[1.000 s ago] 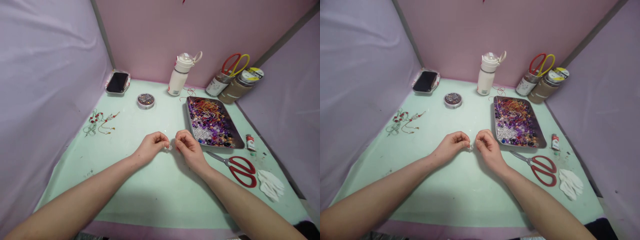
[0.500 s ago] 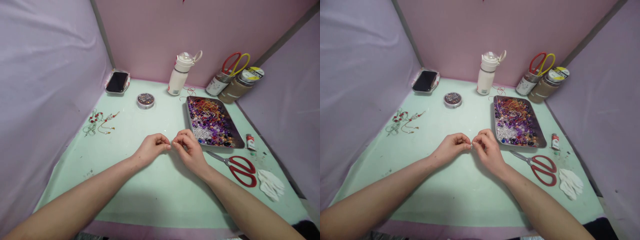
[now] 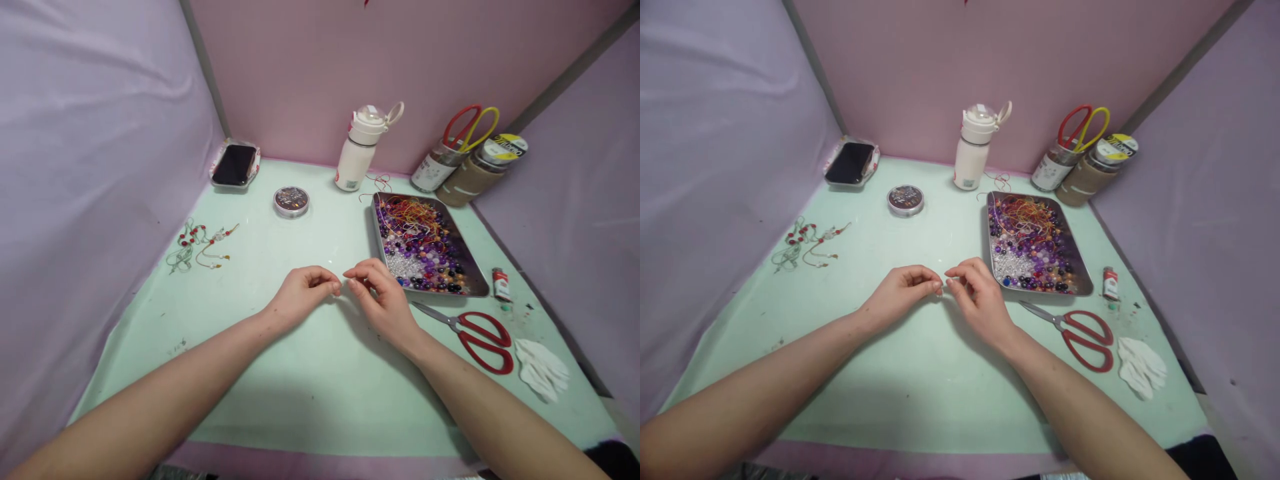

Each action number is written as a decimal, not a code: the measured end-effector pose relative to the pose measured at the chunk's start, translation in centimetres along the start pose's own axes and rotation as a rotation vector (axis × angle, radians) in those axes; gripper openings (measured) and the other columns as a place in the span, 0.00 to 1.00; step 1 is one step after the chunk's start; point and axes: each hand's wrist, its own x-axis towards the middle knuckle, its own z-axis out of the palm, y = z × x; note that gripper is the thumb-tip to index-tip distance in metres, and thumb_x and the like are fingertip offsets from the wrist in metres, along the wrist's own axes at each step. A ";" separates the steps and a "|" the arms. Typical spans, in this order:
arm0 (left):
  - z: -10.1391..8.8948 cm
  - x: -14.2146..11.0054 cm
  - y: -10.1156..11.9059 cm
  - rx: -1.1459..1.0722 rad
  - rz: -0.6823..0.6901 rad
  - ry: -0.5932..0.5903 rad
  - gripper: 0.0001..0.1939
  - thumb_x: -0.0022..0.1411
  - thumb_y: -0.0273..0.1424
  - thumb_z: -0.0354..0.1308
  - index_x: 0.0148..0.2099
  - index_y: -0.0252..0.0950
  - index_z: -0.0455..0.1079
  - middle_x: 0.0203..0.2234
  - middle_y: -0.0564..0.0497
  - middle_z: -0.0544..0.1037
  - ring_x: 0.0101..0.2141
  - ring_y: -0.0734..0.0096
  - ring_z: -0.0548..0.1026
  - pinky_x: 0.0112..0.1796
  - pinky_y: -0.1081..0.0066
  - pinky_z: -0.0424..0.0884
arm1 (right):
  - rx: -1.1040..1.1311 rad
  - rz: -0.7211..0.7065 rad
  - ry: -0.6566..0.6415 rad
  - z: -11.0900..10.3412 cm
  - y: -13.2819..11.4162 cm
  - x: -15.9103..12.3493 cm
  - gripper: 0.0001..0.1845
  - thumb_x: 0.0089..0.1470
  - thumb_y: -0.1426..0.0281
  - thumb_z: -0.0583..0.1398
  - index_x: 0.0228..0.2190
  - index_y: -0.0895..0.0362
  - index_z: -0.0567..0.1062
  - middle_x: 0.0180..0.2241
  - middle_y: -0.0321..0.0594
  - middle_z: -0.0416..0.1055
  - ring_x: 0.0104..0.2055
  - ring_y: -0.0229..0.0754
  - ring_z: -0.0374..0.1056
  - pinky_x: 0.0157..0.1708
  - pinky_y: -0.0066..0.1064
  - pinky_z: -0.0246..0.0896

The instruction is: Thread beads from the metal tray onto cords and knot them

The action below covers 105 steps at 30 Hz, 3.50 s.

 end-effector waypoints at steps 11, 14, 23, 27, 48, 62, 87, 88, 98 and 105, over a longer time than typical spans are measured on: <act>0.2 0.0 0.1 -0.023 -0.017 -0.003 0.06 0.51 0.31 0.60 0.30 0.33 0.72 0.27 0.50 0.77 0.32 0.70 0.74 0.37 0.69 0.67 | -0.055 -0.030 -0.043 0.3 -0.3 0.0 0.07 0.57 0.75 0.56 0.28 0.56 0.71 0.30 0.37 0.64 0.31 0.38 0.61 0.30 0.30 0.56; 0.2 0.0 -0.2 -0.052 -0.009 -0.023 0.05 0.52 0.31 0.59 0.31 0.34 0.72 0.27 0.50 0.77 0.31 0.70 0.74 0.37 0.69 0.67 | -0.071 -0.039 0.005 0.4 -0.3 0.0 0.08 0.57 0.76 0.55 0.27 0.55 0.68 0.29 0.36 0.63 0.31 0.37 0.61 0.30 0.30 0.56; -0.3 0.2 0.2 -0.202 -0.083 0.021 0.06 0.48 0.29 0.63 0.30 0.34 0.71 0.24 0.53 0.75 0.26 0.76 0.70 0.33 0.72 0.64 | -0.111 -0.180 -0.034 0.4 0.0 -0.4 0.05 0.56 0.76 0.56 0.30 0.54 0.68 0.31 0.38 0.64 0.35 0.39 0.64 0.31 0.31 0.58; -0.4 0.4 0.0 -0.241 -0.101 0.013 0.08 0.46 0.31 0.65 0.29 0.33 0.71 0.23 0.54 0.73 0.24 0.78 0.67 0.30 0.73 0.62 | -0.119 -0.196 -0.055 0.4 0.1 -0.5 0.06 0.56 0.77 0.56 0.30 0.55 0.68 0.31 0.38 0.65 0.35 0.40 0.64 0.31 0.31 0.59; -0.2 0.0 0.3 -0.060 -0.049 -0.038 0.04 0.52 0.29 0.58 0.30 0.34 0.67 0.24 0.53 0.74 0.28 0.74 0.70 0.33 0.72 0.64 | -0.049 -0.047 -0.001 0.6 -0.3 -0.2 0.06 0.55 0.76 0.57 0.27 0.55 0.70 0.28 0.36 0.64 0.30 0.37 0.61 0.28 0.30 0.56; -0.7 0.1 0.4 -0.381 -0.249 -0.057 0.10 0.43 0.28 0.67 0.26 0.33 0.67 0.24 0.53 0.74 0.25 0.79 0.66 0.29 0.74 0.59 | -0.165 -0.236 -0.023 0.6 -0.1 -0.6 0.05 0.55 0.76 0.57 0.30 0.54 0.70 0.30 0.39 0.67 0.34 0.41 0.65 0.31 0.33 0.62; -0.7 0.4 -0.1 -0.327 -0.100 0.028 0.11 0.45 0.29 0.67 0.27 0.33 0.66 0.27 0.51 0.77 0.27 0.76 0.71 0.34 0.71 0.65 | 0.114 0.062 -0.023 0.5 0.2 -0.1 0.04 0.56 0.73 0.56 0.33 0.55 0.72 0.34 0.40 0.70 0.36 0.40 0.67 0.34 0.32 0.63; -0.7 0.4 -0.2 -0.324 -0.089 0.023 0.11 0.45 0.29 0.66 0.28 0.33 0.66 0.27 0.50 0.77 0.27 0.75 0.72 0.34 0.70 0.66 | 0.179 0.116 -0.041 0.5 0.3 -0.1 0.05 0.57 0.72 0.56 0.34 0.55 0.73 0.35 0.40 0.71 0.37 0.40 0.68 0.36 0.32 0.64; -0.4 0.1 -0.2 -0.218 0.133 -0.004 0.08 0.52 0.28 0.62 0.28 0.34 0.64 0.27 0.50 0.77 0.29 0.73 0.74 0.35 0.68 0.68 | 0.646 0.494 -0.143 1.0 0.1 0.2 0.08 0.51 0.66 0.63 0.33 0.57 0.73 0.28 0.37 0.74 0.28 0.36 0.69 0.31 0.30 0.67; -0.2 0.0 -0.8 -0.075 0.288 0.039 0.07 0.54 0.29 0.61 0.28 0.35 0.65 0.28 0.50 0.76 0.32 0.71 0.74 0.38 0.68 0.68 | 0.768 0.594 -0.190 0.8 0.1 0.3 0.10 0.48 0.65 0.66 0.31 0.58 0.75 0.26 0.37 0.75 0.27 0.35 0.69 0.27 0.27 0.63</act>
